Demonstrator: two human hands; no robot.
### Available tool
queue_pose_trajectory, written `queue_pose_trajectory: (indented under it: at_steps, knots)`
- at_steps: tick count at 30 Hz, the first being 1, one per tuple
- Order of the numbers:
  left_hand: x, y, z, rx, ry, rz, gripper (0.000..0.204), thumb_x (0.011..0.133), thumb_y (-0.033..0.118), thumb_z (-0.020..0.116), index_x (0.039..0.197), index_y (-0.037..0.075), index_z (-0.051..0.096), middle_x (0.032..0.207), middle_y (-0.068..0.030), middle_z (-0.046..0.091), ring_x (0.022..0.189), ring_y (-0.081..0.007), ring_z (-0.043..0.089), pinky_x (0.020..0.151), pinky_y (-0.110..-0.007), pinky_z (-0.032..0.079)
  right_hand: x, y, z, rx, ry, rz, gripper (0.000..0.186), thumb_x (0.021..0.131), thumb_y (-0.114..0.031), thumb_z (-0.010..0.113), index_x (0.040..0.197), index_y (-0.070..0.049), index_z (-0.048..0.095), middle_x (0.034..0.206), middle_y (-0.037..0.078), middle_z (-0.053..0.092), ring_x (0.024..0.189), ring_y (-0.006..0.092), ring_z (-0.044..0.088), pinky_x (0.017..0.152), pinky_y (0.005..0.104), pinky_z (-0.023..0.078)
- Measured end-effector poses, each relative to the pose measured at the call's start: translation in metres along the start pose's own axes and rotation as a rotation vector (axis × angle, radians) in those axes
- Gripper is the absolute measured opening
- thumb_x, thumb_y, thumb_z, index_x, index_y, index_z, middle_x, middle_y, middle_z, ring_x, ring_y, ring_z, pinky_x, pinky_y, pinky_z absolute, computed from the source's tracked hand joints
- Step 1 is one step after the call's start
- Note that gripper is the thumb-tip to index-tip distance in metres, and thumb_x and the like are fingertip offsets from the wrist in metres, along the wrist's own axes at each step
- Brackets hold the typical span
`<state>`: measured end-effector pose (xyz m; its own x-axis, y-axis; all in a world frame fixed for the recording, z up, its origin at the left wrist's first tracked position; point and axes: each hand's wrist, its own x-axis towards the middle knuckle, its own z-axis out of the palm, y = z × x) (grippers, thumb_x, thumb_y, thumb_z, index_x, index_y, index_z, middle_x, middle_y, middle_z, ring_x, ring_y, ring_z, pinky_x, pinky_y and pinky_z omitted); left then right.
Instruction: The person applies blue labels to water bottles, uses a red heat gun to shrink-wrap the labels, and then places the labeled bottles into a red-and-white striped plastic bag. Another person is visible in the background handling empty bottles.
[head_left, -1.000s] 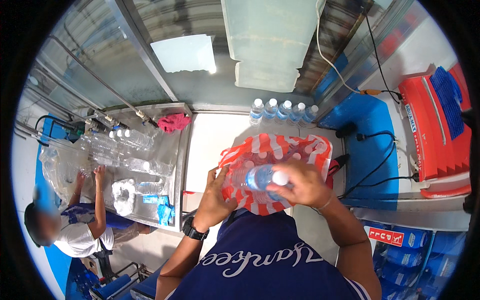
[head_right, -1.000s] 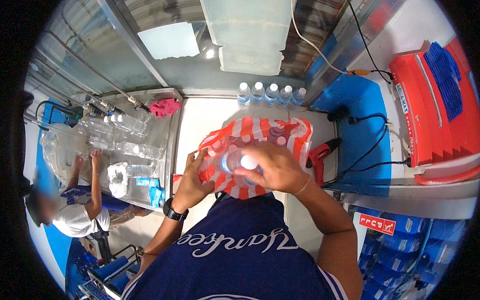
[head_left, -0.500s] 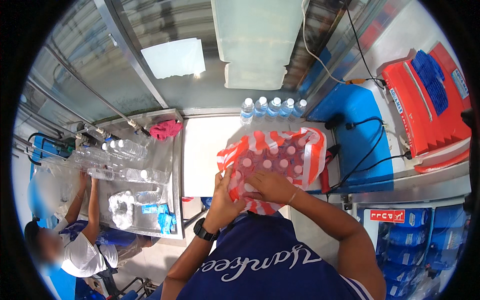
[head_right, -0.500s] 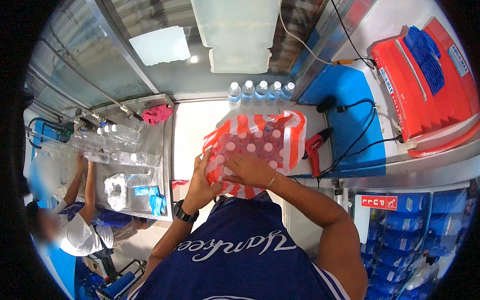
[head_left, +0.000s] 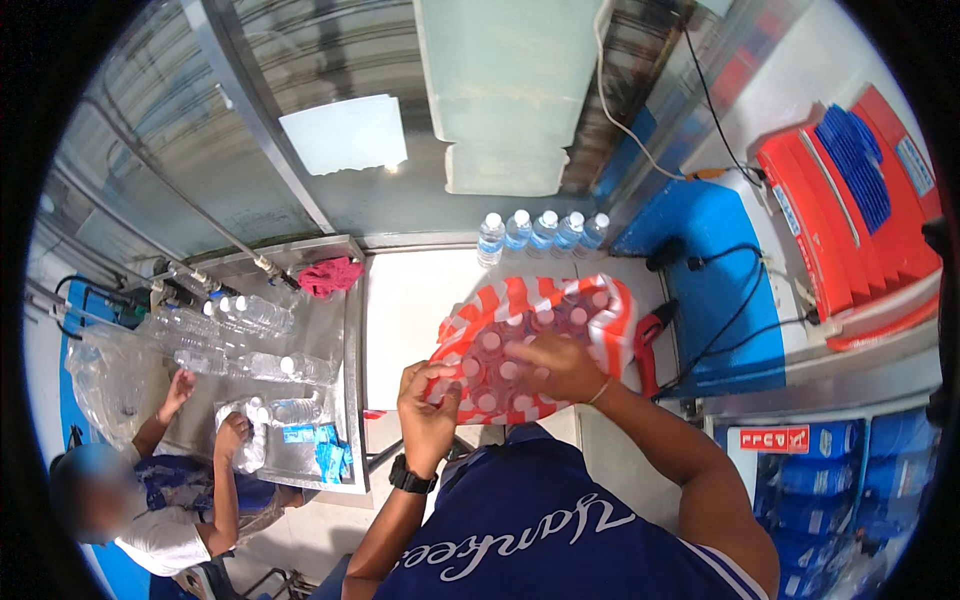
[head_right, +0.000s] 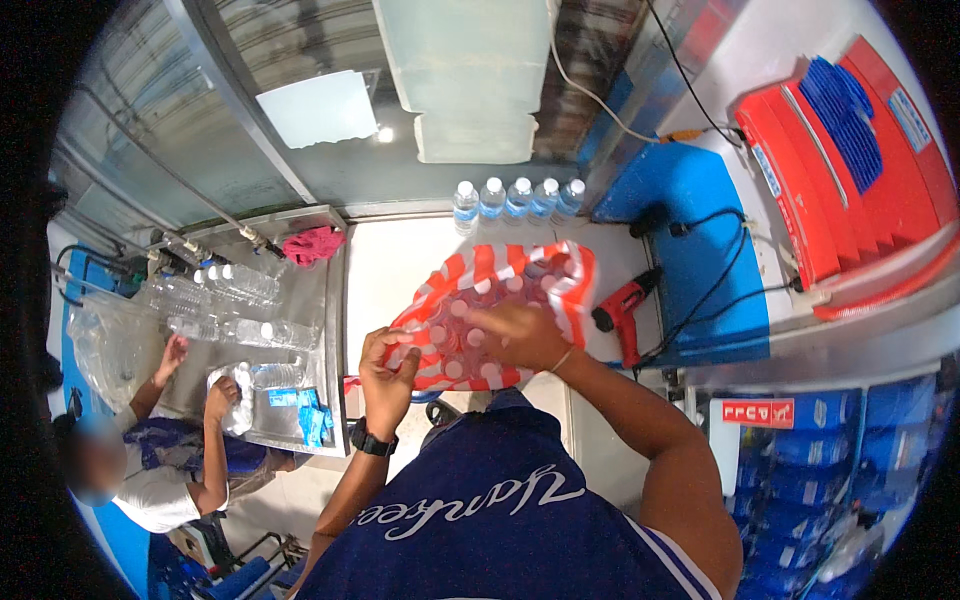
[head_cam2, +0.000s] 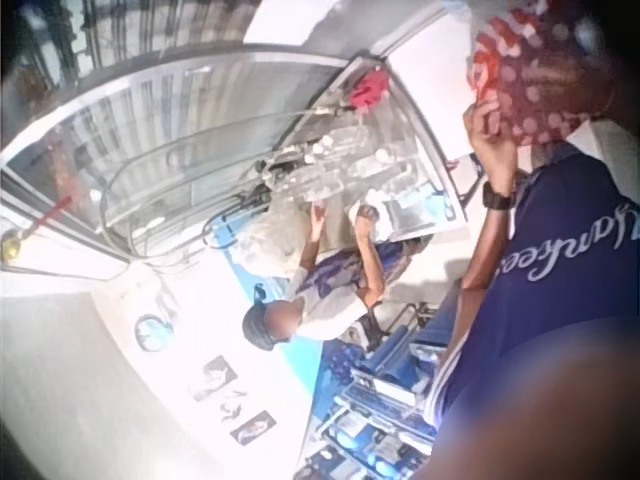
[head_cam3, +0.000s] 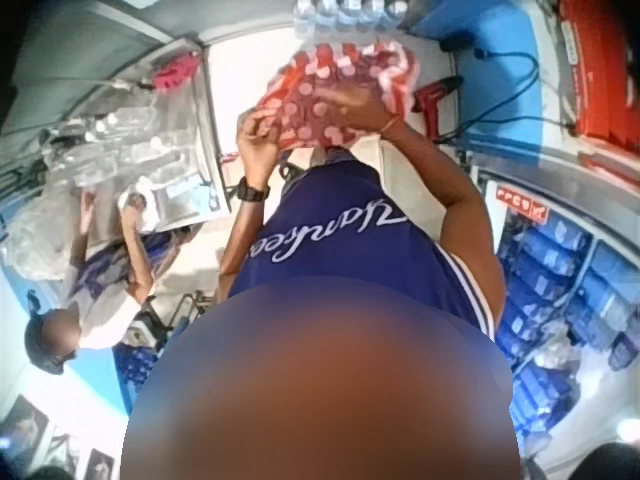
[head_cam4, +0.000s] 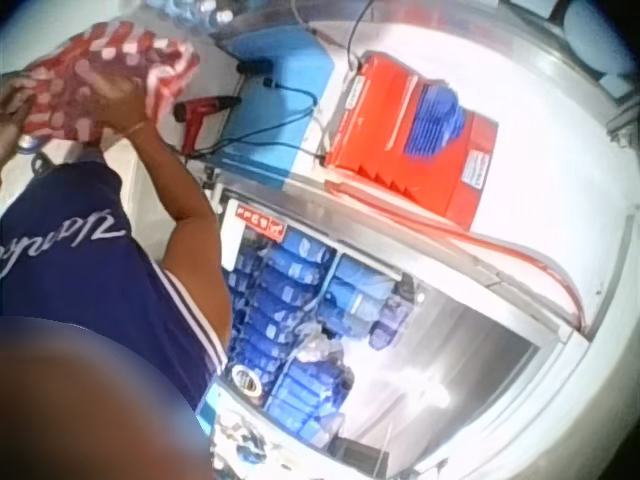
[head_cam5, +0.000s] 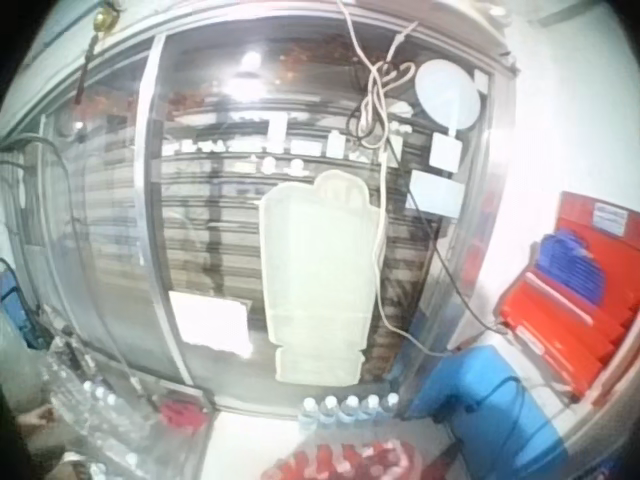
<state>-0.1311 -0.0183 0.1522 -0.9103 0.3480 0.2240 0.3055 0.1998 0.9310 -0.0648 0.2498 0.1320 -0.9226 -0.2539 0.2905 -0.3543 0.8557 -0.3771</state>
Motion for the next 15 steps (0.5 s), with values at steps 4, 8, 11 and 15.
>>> queue_pose_trajectory:
  at_steps: [4, 8, 11, 15]
  knots:
    - [0.005, 0.012, -0.001, 0.05, 0.071, -0.099, 0.034, 0.083, -0.008, 0.072, 0.115, 0.002, 0.071, 0.116, -0.0136, 0.065, 0.108, -0.0276, 0.064, 0.098, -0.037, 0.049, 0.05, 0.074, -0.042, 0.313, 0.571, 0.607, 0.034, 0.095, -0.019, 0.072, 0.122, 0.001, 0.067, 0.091, 0.014, 0.072, 0.081, 0.0222, 0.069, 0.076, 0.0342, 0.055]
    - [0.012, 0.022, 0.011, 0.327, 0.234, -0.009, 0.067, 0.078, -0.01, 0.07, 0.142, 0.006, 0.059, 0.124, -0.0187, 0.06, 0.114, -0.0353, 0.061, 0.099, -0.042, 0.051, 0.135, 0.145, -0.005, 0.333, 0.453, 0.675, 0.046, 0.096, -0.029, 0.07, 0.134, -0.004, 0.062, 0.115, 0.017, 0.069, 0.106, 0.0315, 0.066, 0.095, 0.043, 0.053]
    - [0.014, 0.023, 0.018, 0.077, 0.276, -0.204, 0.071, 0.079, -0.013, 0.065, 0.147, 0.004, 0.052, 0.139, -0.0207, 0.051, 0.107, -0.03, 0.064, 0.095, -0.04, 0.054, 0.161, 0.173, 0.025, -0.249, 0.095, 0.457, 0.058, 0.095, -0.038, 0.071, 0.143, -0.009, 0.056, 0.128, 0.015, 0.062, 0.123, 0.0347, 0.057, 0.106, 0.052, 0.045]
    - [0.016, 0.018, 0.007, -0.16, 0.036, -0.501, 0.054, 0.088, 0.004, 0.078, 0.137, -0.005, 0.057, 0.116, -0.0145, 0.072, 0.097, -0.0145, 0.067, 0.081, -0.031, 0.056, 0.173, 0.198, 0.036, -0.332, -0.208, 0.279, 0.062, 0.098, -0.05, 0.063, 0.147, -0.014, 0.051, 0.132, 0.014, 0.058, 0.13, 0.0327, 0.05, 0.107, 0.0531, 0.042]
